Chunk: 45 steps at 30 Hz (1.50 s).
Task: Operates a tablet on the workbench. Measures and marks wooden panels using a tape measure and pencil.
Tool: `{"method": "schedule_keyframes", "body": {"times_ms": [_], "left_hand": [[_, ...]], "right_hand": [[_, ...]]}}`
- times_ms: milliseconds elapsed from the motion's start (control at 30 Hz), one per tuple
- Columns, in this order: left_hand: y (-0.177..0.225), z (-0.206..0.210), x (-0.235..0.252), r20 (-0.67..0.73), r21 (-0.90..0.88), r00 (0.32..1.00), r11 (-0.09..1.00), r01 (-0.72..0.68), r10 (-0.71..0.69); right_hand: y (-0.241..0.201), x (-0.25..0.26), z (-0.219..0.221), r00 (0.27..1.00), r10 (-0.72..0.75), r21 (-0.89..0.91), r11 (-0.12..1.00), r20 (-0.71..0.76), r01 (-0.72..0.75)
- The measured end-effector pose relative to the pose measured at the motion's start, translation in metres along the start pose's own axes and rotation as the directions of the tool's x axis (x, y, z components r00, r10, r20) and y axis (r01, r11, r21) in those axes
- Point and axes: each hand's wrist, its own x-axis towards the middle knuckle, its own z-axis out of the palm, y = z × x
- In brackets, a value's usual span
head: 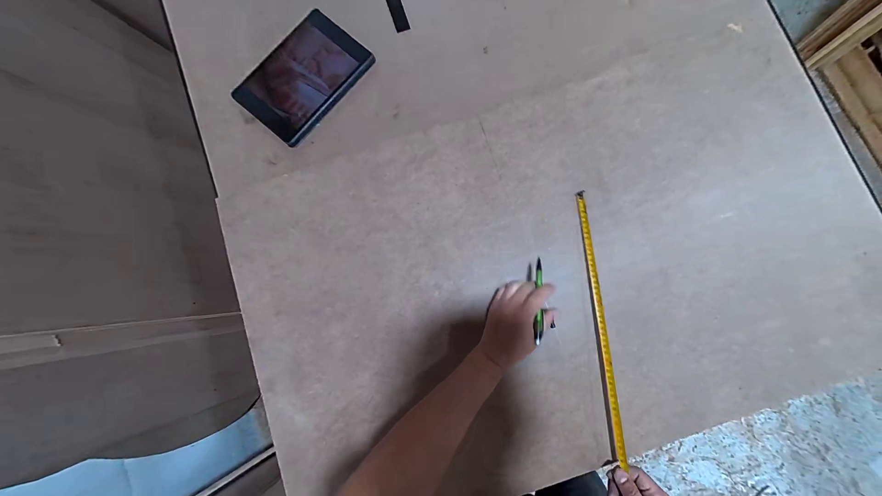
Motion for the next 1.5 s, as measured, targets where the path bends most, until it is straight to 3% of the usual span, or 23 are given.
{"method": "schedule_keyframes", "body": {"times_ms": [100, 233, 400, 467, 567, 633, 700, 767, 933, 1167, 1267, 1333, 1433, 1500], "left_hand": [[0.017, 0.005, -0.024, 0.236, 0.023, 0.965, 0.992, -0.128, 0.119], [0.040, 0.006, -0.037, 0.251, -0.040, 0.963, 0.995, -0.088, 0.096], [0.126, -0.036, -0.061, 0.411, -0.304, 0.896, 0.952, -0.039, 0.168], [0.155, -0.047, -0.072, 0.456, -0.308, 0.880, 0.951, 0.014, 0.135], [0.188, -0.057, -0.090, 0.486, -0.185, 0.874, 0.975, 0.126, -0.021], [0.206, -0.061, -0.096, 0.448, -0.083, 0.888, 0.985, 0.153, -0.100], [0.216, -0.054, -0.106, 0.304, -0.003, 0.950, 0.997, 0.076, -0.071], [0.228, -0.050, -0.109, 0.239, 0.096, 0.967, 0.993, 0.071, -0.092], [0.259, -0.052, -0.102, 0.337, 0.233, 0.870, 0.927, 0.294, -0.361], [0.286, -0.046, -0.101, 0.383, 0.141, 0.814, 0.898, 0.416, -0.437], [0.284, -0.052, -0.106, 0.328, 0.061, 0.822, 0.878, 0.474, -0.466], [0.280, -0.061, -0.111, 0.282, 0.145, 0.839, 0.885, 0.443, -0.466], [0.279, -0.074, -0.114, 0.233, 0.282, 0.884, 0.898, 0.337, -0.405], [0.283, -0.086, -0.106, 0.224, 0.243, 0.902, 0.918, 0.315, -0.369]], "right_hand": [[-0.016, 0.005, 0.002, 0.999, -0.020, 0.001, 1.000, 0.031, 0.020], [-0.046, 0.016, 0.015, 0.997, -0.060, 0.040, 0.997, 0.046, 0.059], [-0.088, 0.023, 0.029, 0.994, -0.029, 0.184, 0.983, 0.105, 0.009], [-0.108, 0.023, 0.026, 0.974, -0.061, 0.191, 0.981, 0.218, 0.018], [-0.131, 0.020, 0.018, 0.915, -0.107, 0.101, 0.992, 0.389, 0.073], [-0.138, 0.018, 0.013, 0.883, -0.138, 0.033, 0.990, 0.449, 0.138], [-0.139, 0.017, 0.007, 0.870, -0.155, -0.033, 0.981, 0.468, 0.193], [-0.140, 0.013, 0.001, 0.867, -0.173, -0.066, 0.971, 0.467, 0.230], [-0.149, 0.012, -0.020, 0.821, -0.217, -0.143, 0.930, 0.527, 0.338], [-0.165, 0.007, -0.044, 0.811, -0.271, -0.442, 0.727, 0.518, 0.525], [-0.167, 0.002, -0.052, 0.832, -0.376, -0.364, 0.768, 0.408, 0.526], [-0.169, 0.001, -0.059, 0.828, -0.443, -0.223, 0.818, 0.344, 0.530], [-0.182, -0.007, -0.066, 0.791, -0.512, -0.073, 0.823, 0.336, 0.564], [-0.200, -0.014, -0.066, 0.764, -0.533, -0.051, 0.808, 0.364, 0.587]]}}
